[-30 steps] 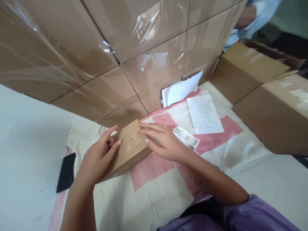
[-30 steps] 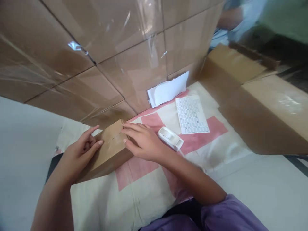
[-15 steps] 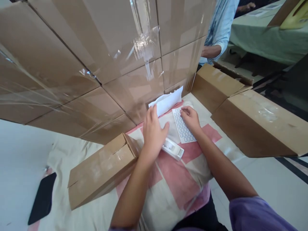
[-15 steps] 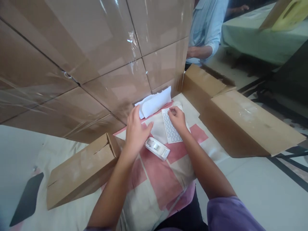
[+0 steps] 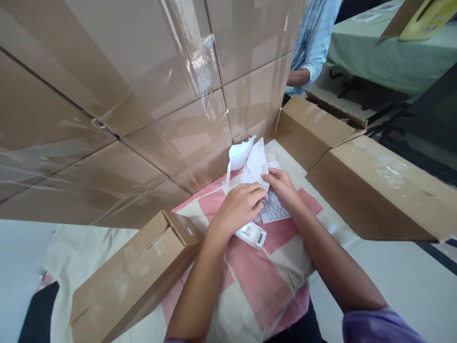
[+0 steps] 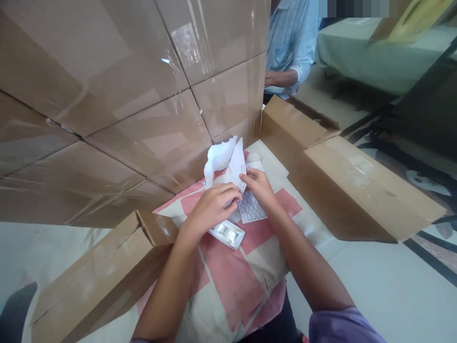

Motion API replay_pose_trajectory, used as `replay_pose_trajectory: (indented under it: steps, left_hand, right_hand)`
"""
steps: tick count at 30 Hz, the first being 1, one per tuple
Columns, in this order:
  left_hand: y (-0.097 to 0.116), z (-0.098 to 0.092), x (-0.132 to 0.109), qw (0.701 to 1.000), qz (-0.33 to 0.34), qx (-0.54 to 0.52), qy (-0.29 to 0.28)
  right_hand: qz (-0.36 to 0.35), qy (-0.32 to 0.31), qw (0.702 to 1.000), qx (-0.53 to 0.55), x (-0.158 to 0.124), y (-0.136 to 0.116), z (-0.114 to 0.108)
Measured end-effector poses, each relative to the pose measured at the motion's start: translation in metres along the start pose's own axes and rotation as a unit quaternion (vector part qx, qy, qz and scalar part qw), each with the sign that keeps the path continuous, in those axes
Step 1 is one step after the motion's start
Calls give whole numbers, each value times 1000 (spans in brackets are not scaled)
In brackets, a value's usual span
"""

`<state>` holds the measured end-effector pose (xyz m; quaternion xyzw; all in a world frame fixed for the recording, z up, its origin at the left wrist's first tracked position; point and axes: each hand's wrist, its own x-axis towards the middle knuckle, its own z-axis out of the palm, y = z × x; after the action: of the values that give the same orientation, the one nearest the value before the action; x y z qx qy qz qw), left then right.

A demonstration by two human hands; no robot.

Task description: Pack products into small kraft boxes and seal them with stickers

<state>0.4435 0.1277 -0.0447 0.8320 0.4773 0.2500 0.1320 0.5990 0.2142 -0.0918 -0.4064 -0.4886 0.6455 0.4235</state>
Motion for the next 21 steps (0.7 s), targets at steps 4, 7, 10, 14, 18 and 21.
replay_pose_trajectory:
  steps: [4,7,10,14,18,21]
  left_hand:
    - [-4,-5,0,995,-37,-88,28]
    - [-12,-6,-1,988,-78,-85,107]
    - [-17,-5,-2,981,-106,-58,154]
    - [-19,-2,0,980,-109,0,168]
    - [-19,-2,0,986,-91,27,135]
    - [-19,-4,-1,989,-80,40,120]
  right_hand:
    - [-49,18,999,-16,-4,-1,0]
    - [-62,6,998,-20,-8,-2,1]
    - [-62,-19,997,-48,-13,-1,3]
    - [-87,-49,990,-100,-18,3,6]
    - [-94,-27,992,-85,-18,6,6]
    - [-92,9,993,-71,-18,7,7]
